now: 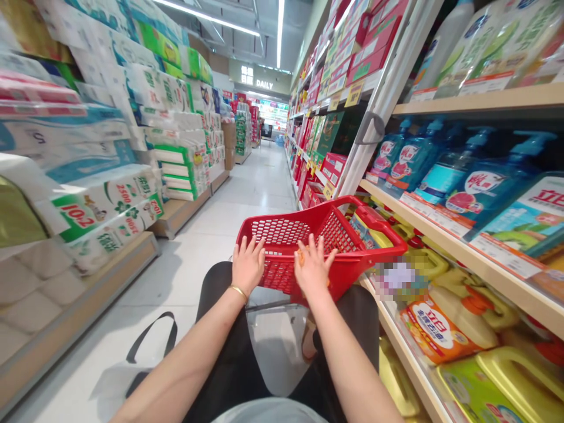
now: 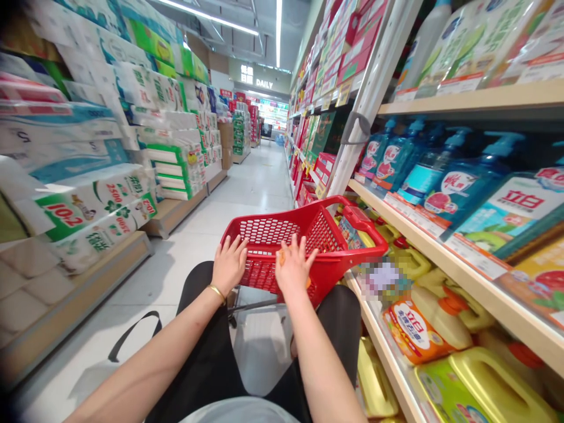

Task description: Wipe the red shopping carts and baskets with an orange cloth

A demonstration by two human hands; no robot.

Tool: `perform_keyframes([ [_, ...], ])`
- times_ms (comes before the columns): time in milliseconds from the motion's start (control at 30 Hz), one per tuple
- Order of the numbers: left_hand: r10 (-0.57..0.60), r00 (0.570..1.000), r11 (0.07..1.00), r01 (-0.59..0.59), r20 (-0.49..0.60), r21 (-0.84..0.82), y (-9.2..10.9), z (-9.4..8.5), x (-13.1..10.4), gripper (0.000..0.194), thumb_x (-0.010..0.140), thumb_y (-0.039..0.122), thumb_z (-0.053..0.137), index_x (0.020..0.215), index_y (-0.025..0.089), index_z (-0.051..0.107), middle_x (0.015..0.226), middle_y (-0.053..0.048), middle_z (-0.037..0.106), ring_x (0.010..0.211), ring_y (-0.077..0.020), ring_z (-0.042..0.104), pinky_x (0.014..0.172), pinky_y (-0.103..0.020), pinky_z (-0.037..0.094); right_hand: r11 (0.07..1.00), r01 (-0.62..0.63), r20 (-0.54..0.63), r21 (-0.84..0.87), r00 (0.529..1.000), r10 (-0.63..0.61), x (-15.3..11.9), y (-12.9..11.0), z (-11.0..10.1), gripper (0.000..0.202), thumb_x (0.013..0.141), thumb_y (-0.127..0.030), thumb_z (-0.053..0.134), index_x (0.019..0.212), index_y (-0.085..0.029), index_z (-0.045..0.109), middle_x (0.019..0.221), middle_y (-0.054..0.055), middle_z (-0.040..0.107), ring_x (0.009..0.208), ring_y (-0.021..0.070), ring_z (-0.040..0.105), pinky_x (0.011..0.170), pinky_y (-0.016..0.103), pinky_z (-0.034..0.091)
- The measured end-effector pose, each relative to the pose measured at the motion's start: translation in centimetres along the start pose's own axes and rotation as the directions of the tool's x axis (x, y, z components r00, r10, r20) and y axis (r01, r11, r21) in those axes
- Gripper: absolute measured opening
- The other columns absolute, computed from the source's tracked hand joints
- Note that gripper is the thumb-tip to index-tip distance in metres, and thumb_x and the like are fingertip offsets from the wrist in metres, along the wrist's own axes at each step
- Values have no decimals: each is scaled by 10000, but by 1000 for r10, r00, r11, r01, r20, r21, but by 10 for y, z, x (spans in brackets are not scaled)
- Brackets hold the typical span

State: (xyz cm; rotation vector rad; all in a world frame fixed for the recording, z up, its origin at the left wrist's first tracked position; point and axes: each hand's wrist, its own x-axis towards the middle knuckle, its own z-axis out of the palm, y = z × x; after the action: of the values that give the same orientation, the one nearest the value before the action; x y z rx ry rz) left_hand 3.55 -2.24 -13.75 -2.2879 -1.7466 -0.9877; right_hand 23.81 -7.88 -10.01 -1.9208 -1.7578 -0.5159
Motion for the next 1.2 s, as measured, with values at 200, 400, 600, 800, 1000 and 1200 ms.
perform_keyframes([
  [200,43,999,999,-43,-7,-8,-2,0,0,533,1076,388,288,1542,262,515,1636,-69,451,1583,-322,276,1269,-591,257,981,98,61,165,992,-110,0,-56,21,460,1073,-443,423,1476,-299,591,1699,52,340,1606,325,155,1263,680,-18],
  [400,27,999,1000,-27,-19,-1,-1,2,1,529,1074,394,305,1544,266,512,1636,-63,452,1585,-330,266,1273,-595,252,999,-2,-21,33,1000,3,0,18,-9,460,1073,-407,408,1463,-267,607,1714,56,295,1609,342,141,1243,710,-62],
  [600,10,999,1000,-9,-40,10,2,2,0,540,1082,383,278,1544,227,512,1649,-74,430,1592,-325,248,1283,-581,235,999,-25,0,24,1000,25,2,9,-6,463,1071,-407,408,1461,-266,612,1724,33,275,1614,369,68,1246,722,-30],
  [800,54,998,998,-53,-12,27,-3,1,0,539,1084,396,278,1552,241,498,1648,-78,432,1587,-326,262,1272,-589,250,975,89,69,203,992,-105,1,-63,19,461,1073,-437,431,1490,-306,577,1711,21,309,1611,343,118,1261,695,-22],
  [1000,47,998,999,-47,-33,5,-3,4,0,550,1077,393,298,1567,215,476,1656,-87,418,1599,-319,230,1288,-566,233,997,-19,-19,76,1000,20,-5,10,-7,462,1074,-423,433,1502,-306,563,1712,38,302,1609,322,159,1260,697,-23],
  [1200,21,999,1000,-21,-46,11,0,5,0,560,1078,385,305,1619,263,376,1706,-48,318,1611,-306,191,1291,-580,217,991,-136,-91,-12,987,134,2,40,-17,469,1079,-411,396,1462,-247,612,1721,59,273,1612,361,117,1239,734,-37],
])
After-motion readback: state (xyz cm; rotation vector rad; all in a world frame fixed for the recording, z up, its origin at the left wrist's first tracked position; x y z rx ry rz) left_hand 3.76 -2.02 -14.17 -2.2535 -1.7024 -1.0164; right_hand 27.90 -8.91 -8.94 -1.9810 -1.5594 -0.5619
